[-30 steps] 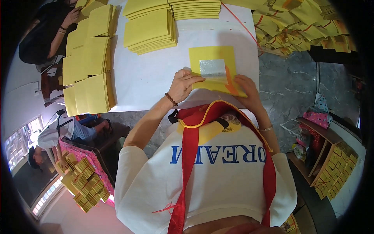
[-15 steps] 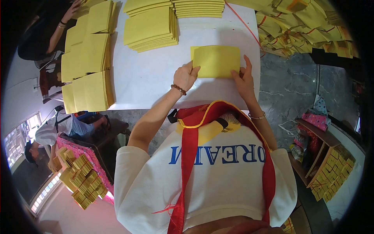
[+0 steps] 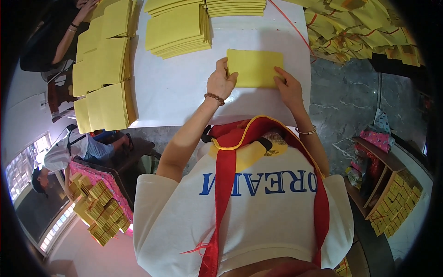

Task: Organizing and stacking yellow ritual joss paper sheets on a workbench.

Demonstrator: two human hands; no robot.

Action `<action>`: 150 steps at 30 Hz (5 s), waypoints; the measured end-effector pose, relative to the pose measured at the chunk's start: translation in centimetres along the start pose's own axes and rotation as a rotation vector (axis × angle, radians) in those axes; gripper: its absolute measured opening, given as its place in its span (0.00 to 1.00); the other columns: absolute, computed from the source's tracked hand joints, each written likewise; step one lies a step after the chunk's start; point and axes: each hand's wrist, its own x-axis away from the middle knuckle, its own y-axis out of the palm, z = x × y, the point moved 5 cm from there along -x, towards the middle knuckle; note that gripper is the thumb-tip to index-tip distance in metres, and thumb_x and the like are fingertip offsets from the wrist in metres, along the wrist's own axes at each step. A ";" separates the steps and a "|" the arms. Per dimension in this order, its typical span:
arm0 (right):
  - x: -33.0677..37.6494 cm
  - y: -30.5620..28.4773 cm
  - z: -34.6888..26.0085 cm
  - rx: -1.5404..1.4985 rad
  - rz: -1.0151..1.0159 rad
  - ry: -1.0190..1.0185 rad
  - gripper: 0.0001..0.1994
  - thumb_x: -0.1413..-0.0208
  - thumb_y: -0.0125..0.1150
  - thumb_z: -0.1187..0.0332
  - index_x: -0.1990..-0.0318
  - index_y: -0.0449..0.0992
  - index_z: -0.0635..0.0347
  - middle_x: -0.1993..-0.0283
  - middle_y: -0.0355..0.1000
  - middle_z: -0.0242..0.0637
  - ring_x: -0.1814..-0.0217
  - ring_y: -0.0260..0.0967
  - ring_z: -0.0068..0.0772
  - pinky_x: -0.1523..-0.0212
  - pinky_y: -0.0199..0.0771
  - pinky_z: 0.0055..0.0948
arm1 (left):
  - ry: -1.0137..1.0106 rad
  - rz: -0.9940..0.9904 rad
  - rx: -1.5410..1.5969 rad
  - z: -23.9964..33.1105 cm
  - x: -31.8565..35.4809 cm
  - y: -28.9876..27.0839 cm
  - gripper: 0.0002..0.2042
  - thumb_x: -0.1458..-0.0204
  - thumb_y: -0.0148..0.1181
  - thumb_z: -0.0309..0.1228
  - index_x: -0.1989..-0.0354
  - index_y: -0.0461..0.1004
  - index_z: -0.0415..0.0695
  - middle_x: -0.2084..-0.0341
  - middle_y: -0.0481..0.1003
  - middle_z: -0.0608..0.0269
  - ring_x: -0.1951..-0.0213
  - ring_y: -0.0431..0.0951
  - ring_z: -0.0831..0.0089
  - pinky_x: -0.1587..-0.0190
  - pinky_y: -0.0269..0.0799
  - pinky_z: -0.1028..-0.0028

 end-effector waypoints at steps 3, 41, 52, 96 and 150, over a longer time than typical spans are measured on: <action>-0.1 -0.1 -0.4 0.055 -0.003 -0.006 0.18 0.48 0.56 0.65 0.49 0.72 0.55 0.80 0.62 0.28 0.79 0.53 0.18 0.76 0.57 0.21 | -0.031 -0.049 -0.110 0.5 -0.2 -0.4 0.29 0.53 0.55 0.30 0.42 0.51 0.46 0.75 0.75 0.47 0.72 0.76 0.50 0.69 0.70 0.58; -1.9 4.1 -5.8 0.264 -0.040 -0.574 0.24 0.46 0.48 0.57 0.43 0.61 0.56 0.39 0.56 0.42 0.35 0.51 0.40 0.37 0.45 0.49 | 0.574 -0.128 -0.483 4.1 0.0 6.1 0.26 0.53 0.51 0.39 0.44 0.62 0.42 0.42 0.57 0.52 0.39 0.51 0.53 0.39 0.41 0.50; -2.2 6.2 -5.2 0.651 -0.057 -0.517 0.28 0.50 0.54 0.57 0.41 0.60 0.52 0.38 0.56 0.39 0.35 0.51 0.38 0.39 0.48 0.50 | 0.334 0.073 0.201 1.9 -0.6 1.9 0.24 0.55 0.50 0.21 0.45 0.60 0.41 0.47 0.61 0.49 0.45 0.60 0.53 0.44 0.57 0.64; 2.6 -0.5 -3.9 -1.024 -0.200 0.307 0.20 0.46 0.44 0.79 0.44 0.62 0.58 0.48 0.63 0.39 0.49 0.66 0.32 0.51 0.72 0.32 | 0.816 0.045 -0.565 6.8 4.5 1.0 0.19 0.62 0.56 0.28 0.57 0.70 0.44 0.71 0.67 0.65 0.66 0.67 0.67 0.65 0.62 0.70; -14.4 15.5 -15.3 -0.572 -0.281 0.264 0.38 0.54 0.63 0.72 0.37 0.46 0.63 0.47 0.63 0.48 0.50 0.66 0.40 0.54 0.70 0.39 | -0.373 0.063 0.536 -10.5 -10.7 -18.1 0.41 0.55 0.63 0.44 0.41 0.50 0.27 0.55 0.70 0.46 0.53 0.72 0.67 0.52 0.66 0.74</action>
